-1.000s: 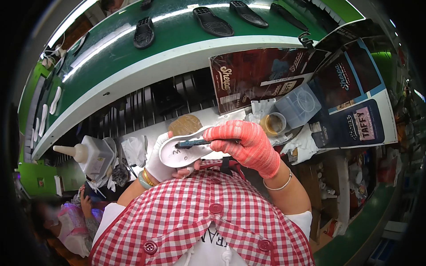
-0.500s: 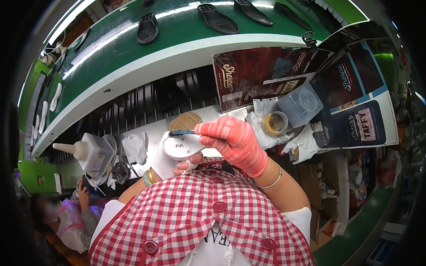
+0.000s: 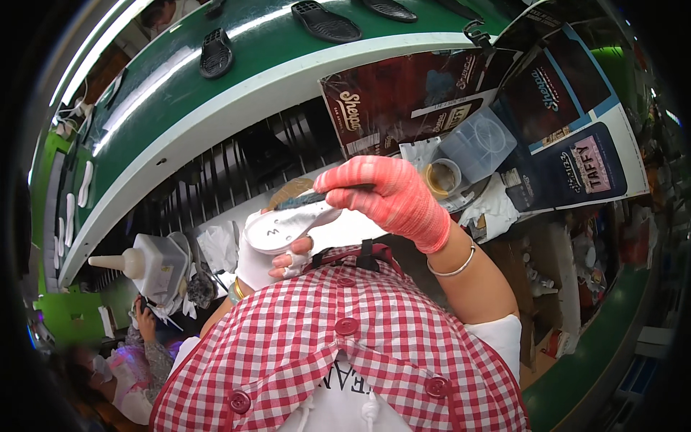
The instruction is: The person scrubs the soles of black and white shoes using a brush and a cleaning solution. They pick up shoes from a conveyor belt, apply the solution, scrub the textured surfaces, and place the shoes back on the belt.
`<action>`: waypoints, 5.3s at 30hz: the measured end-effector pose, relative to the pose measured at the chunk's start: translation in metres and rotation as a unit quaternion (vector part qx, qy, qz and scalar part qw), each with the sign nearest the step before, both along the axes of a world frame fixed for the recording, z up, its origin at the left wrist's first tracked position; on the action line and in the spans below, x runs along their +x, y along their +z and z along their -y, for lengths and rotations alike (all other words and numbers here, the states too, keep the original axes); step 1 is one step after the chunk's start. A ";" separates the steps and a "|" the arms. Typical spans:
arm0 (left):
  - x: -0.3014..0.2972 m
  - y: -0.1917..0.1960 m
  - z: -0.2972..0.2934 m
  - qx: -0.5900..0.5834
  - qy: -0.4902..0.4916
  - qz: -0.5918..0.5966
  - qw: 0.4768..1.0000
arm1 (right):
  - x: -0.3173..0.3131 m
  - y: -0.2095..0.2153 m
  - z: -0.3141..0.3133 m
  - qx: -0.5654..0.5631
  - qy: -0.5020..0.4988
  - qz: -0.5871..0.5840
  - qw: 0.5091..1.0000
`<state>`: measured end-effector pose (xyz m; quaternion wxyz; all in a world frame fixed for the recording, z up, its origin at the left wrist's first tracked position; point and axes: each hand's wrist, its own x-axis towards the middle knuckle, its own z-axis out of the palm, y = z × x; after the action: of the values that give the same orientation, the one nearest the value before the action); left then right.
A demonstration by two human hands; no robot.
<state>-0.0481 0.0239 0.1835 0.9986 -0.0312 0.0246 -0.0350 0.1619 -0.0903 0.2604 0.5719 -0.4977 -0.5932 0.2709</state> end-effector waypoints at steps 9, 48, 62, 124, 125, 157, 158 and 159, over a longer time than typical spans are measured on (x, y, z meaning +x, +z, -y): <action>-0.005 0.000 0.000 0.015 0.028 -0.026 0.999 | 0.013 0.003 -0.001 -0.098 -0.048 -0.011 0.994; 0.019 0.000 0.023 0.365 0.170 -0.095 0.911 | -0.030 -0.041 -0.013 0.027 -0.320 0.017 0.947; 0.009 -0.019 0.022 0.430 0.216 -0.131 0.867 | -0.041 -0.039 0.000 -0.036 -0.328 0.041 0.943; -0.003 0.063 -0.051 0.864 0.479 0.105 0.113 | -0.060 0.039 0.030 -0.002 -0.161 -0.023 0.987; -0.007 0.054 -0.053 0.870 0.482 0.083 0.064 | -0.060 0.036 0.033 -0.037 -0.184 -0.072 0.980; -0.230 0.107 -0.424 0.651 0.283 -0.700 -0.084 | -0.056 -0.034 -0.015 0.047 -0.418 -0.279 0.864; -0.239 0.104 -0.429 0.617 0.252 -0.737 -0.111 | -0.057 -0.040 -0.014 0.051 -0.423 -0.281 0.860; -0.244 0.103 -0.427 0.583 0.218 -0.770 -0.139 | -0.060 -0.041 -0.014 0.045 -0.431 -0.276 0.858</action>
<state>-0.2926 0.4510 0.2865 0.1320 -0.5541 -0.7794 -0.2609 0.1020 -0.0761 0.2190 0.7935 -0.5820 -0.1492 0.0963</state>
